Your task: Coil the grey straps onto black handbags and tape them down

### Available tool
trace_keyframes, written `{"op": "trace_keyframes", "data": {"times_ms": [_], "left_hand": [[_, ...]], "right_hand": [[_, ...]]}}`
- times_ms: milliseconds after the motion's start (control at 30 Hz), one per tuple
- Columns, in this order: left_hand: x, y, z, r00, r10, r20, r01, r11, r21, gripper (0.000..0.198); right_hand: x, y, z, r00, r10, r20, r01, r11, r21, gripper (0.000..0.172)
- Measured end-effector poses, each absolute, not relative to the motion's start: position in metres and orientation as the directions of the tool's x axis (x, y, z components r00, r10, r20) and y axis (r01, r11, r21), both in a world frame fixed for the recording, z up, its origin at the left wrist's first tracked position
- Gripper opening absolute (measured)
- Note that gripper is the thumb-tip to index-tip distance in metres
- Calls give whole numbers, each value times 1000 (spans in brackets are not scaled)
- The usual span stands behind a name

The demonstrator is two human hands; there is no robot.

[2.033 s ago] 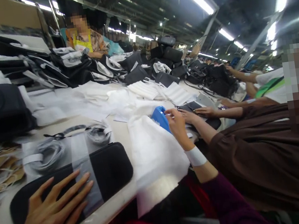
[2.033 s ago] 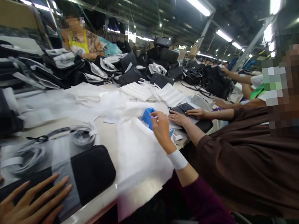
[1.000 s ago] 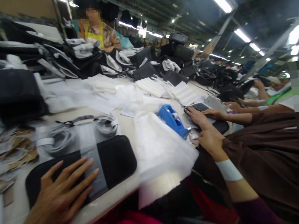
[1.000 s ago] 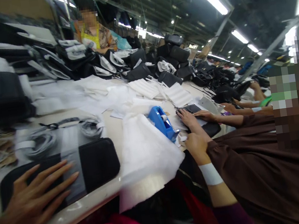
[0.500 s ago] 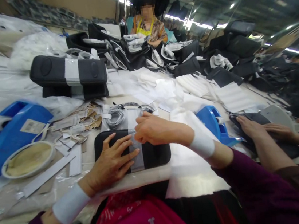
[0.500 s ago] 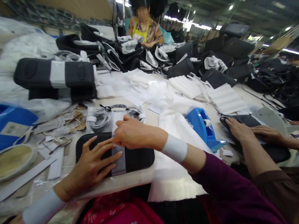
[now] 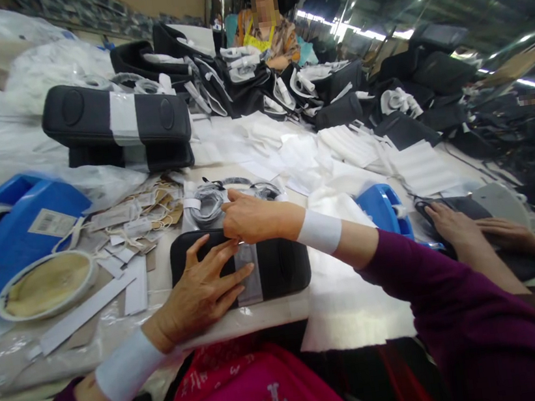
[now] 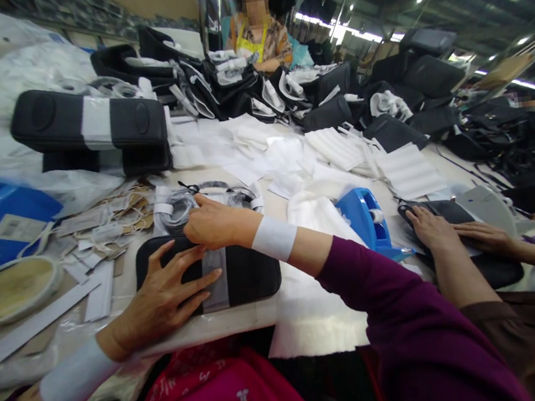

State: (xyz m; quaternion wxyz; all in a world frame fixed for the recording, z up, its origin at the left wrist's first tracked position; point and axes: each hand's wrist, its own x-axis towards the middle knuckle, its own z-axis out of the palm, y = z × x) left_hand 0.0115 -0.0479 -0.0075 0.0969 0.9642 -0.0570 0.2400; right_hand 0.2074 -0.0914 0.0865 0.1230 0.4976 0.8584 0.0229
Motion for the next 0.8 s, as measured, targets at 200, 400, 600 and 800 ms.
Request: {"op": "trace_keyframes", "data": {"times_ms": [200, 400, 600, 800], "left_hand": [[12, -48, -5, 887, -73, 456, -156, -977, 146, 35], [12, -49, -4, 887, -63, 457, -150, -976, 156, 34], [13, -48, -4, 883, -46, 468, -148, -972, 184, 35], [12, -47, -2, 896, -49, 442, -146, -971, 190, 35]], "right_hand": [[205, -92, 87, -471, 864, -181, 851, 498, 164, 19], [196, -95, 91, -467, 870, -161, 843, 492, 215, 23], [189, -94, 87, -464, 875, -138, 836, 484, 258, 27], [217, -77, 83, -410, 910, -69, 867, 411, 283, 38]]}}
